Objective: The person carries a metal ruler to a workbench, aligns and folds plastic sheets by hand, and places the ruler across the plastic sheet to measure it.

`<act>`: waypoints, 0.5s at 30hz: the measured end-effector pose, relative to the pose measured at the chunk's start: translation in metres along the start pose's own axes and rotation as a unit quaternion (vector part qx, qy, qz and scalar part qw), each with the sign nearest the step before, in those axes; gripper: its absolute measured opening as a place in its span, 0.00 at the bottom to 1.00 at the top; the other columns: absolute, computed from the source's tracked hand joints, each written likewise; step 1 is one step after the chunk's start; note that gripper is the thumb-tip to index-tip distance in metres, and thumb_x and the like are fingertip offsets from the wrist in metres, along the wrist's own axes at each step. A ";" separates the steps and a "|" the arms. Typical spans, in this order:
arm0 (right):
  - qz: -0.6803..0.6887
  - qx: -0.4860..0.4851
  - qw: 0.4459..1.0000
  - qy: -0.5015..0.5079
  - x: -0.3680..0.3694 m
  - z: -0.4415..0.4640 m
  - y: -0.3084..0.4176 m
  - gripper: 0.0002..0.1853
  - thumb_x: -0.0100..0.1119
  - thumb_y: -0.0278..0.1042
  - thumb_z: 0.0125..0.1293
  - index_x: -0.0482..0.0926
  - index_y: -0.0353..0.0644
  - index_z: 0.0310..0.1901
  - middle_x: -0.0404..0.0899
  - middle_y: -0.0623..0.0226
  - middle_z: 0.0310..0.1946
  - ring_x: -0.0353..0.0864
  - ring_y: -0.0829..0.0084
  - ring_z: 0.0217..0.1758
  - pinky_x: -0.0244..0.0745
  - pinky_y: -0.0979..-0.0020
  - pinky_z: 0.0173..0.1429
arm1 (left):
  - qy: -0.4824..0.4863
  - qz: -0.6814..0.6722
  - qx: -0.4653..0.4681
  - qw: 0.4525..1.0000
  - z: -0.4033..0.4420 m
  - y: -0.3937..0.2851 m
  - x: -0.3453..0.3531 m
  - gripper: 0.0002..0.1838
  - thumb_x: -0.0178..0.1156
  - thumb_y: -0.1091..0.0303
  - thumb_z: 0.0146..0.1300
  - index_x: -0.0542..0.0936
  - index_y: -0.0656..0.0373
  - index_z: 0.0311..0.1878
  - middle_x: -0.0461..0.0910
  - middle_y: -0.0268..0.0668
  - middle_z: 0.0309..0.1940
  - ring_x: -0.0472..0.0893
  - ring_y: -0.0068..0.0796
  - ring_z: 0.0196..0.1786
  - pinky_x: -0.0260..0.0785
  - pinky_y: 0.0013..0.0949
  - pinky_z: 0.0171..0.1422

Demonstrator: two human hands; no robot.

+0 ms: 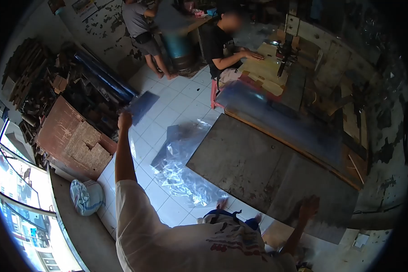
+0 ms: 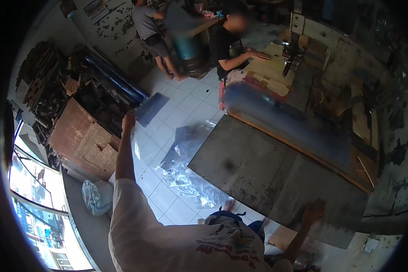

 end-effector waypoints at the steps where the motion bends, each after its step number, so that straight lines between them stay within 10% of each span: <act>1: 0.007 0.011 1.000 -0.010 0.001 -0.004 0.006 0.28 0.47 0.53 0.70 0.66 0.49 0.66 0.58 0.56 0.70 0.56 0.56 0.73 0.50 0.46 0.71 | -0.053 -0.051 -0.038 0.997 0.000 0.015 0.021 0.18 0.58 0.57 0.61 0.80 0.54 0.52 0.82 0.48 0.46 0.81 0.51 0.49 0.73 0.47 0.52; 3: 0.016 0.036 0.999 -0.021 0.002 -0.020 0.013 0.28 0.45 0.54 0.71 0.64 0.51 0.68 0.54 0.59 0.73 0.56 0.57 0.73 0.48 0.39 0.70 | -0.045 -0.099 0.088 0.990 -0.003 0.057 0.095 0.19 0.60 0.54 0.61 0.81 0.55 0.49 0.83 0.49 0.41 0.81 0.50 0.50 0.73 0.44 0.51; 4: 0.008 0.032 0.999 -0.032 0.004 -0.025 0.015 0.28 0.42 0.55 0.71 0.64 0.51 0.68 0.55 0.59 0.72 0.56 0.57 0.73 0.48 0.40 0.70 | -0.032 -0.135 0.010 0.990 -0.043 0.035 0.091 0.19 0.60 0.52 0.61 0.81 0.56 0.48 0.83 0.48 0.39 0.81 0.50 0.47 0.73 0.45 0.50; 5: -0.003 0.032 0.999 -0.042 0.003 -0.031 0.018 0.27 0.40 0.55 0.72 0.64 0.52 0.68 0.56 0.59 0.72 0.56 0.57 0.73 0.48 0.40 0.70 | -0.030 -0.089 0.179 0.979 -0.061 0.067 0.143 0.18 0.61 0.52 0.61 0.83 0.55 0.46 0.83 0.47 0.35 0.81 0.51 0.44 0.72 0.46 0.49; 6: -0.018 0.031 0.998 -0.049 0.002 -0.037 0.018 0.27 0.38 0.55 0.73 0.64 0.52 0.68 0.57 0.59 0.71 0.56 0.57 0.73 0.48 0.41 0.70 | 0.014 -0.146 0.107 0.983 -0.100 0.083 0.171 0.21 0.61 0.51 0.60 0.80 0.56 0.51 0.82 0.50 0.35 0.81 0.50 0.44 0.70 0.45 0.53; 7: -0.030 0.030 0.996 -0.076 0.008 -0.039 0.018 0.26 0.37 0.54 0.73 0.65 0.52 0.68 0.59 0.59 0.71 0.57 0.56 0.73 0.48 0.41 0.70 | 0.004 -0.225 -0.163 0.961 -0.156 0.076 0.174 0.23 0.58 0.56 0.61 0.76 0.62 0.55 0.81 0.53 0.34 0.80 0.48 0.45 0.67 0.45 0.57; 9: -0.049 0.026 0.992 -0.111 0.012 -0.045 0.013 0.26 0.37 0.53 0.73 0.67 0.53 0.67 0.61 0.59 0.69 0.59 0.56 0.71 0.49 0.42 0.70 | -0.112 -0.308 -0.310 0.893 -0.257 0.136 0.276 0.25 0.52 0.69 0.55 0.72 0.68 0.57 0.78 0.43 0.28 0.81 0.36 0.35 0.70 0.36 0.38; 10: -0.049 0.025 0.990 -0.127 0.012 -0.044 0.017 0.25 0.37 0.54 0.73 0.67 0.53 0.66 0.62 0.59 0.69 0.60 0.56 0.71 0.49 0.43 0.70 | 0.102 -0.414 -0.428 0.797 -0.307 0.127 0.302 0.25 0.56 0.65 0.57 0.72 0.66 0.57 0.75 0.41 0.29 0.81 0.35 0.41 0.71 0.32 0.37; 11: -0.046 0.028 0.990 -0.128 0.011 -0.044 0.017 0.25 0.38 0.54 0.73 0.67 0.53 0.66 0.62 0.59 0.69 0.60 0.57 0.71 0.50 0.43 0.70 | 0.210 -0.475 -0.319 0.793 -0.358 0.082 0.300 0.27 0.56 0.56 0.63 0.69 0.64 0.59 0.77 0.50 0.40 0.78 0.43 0.50 0.73 0.38 0.41; 13: -0.036 0.034 0.989 -0.137 0.011 -0.043 0.019 0.25 0.38 0.54 0.73 0.68 0.54 0.66 0.62 0.60 0.69 0.61 0.57 0.70 0.50 0.44 0.70 | 0.381 -0.699 -0.377 0.474 -0.402 0.001 0.301 0.38 0.46 0.41 0.68 0.57 0.63 0.68 0.61 0.57 0.66 0.68 0.59 0.62 0.65 0.53 0.63; 15: -0.048 0.036 0.988 -0.142 0.012 -0.043 0.018 0.25 0.38 0.55 0.73 0.68 0.57 0.66 0.64 0.62 0.68 0.61 0.59 0.70 0.52 0.46 0.69 | 0.317 -0.827 -0.461 0.059 -0.402 -0.070 0.249 0.54 0.49 0.34 0.62 0.41 0.70 0.72 0.51 0.58 0.71 0.57 0.57 0.71 0.49 0.52 0.75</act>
Point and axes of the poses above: each hand's wrist, its own z-axis towards the middle knuckle, its own x-axis out of the palm, y = z × x, the point moved 4 cm from there along z, towards the middle knuckle
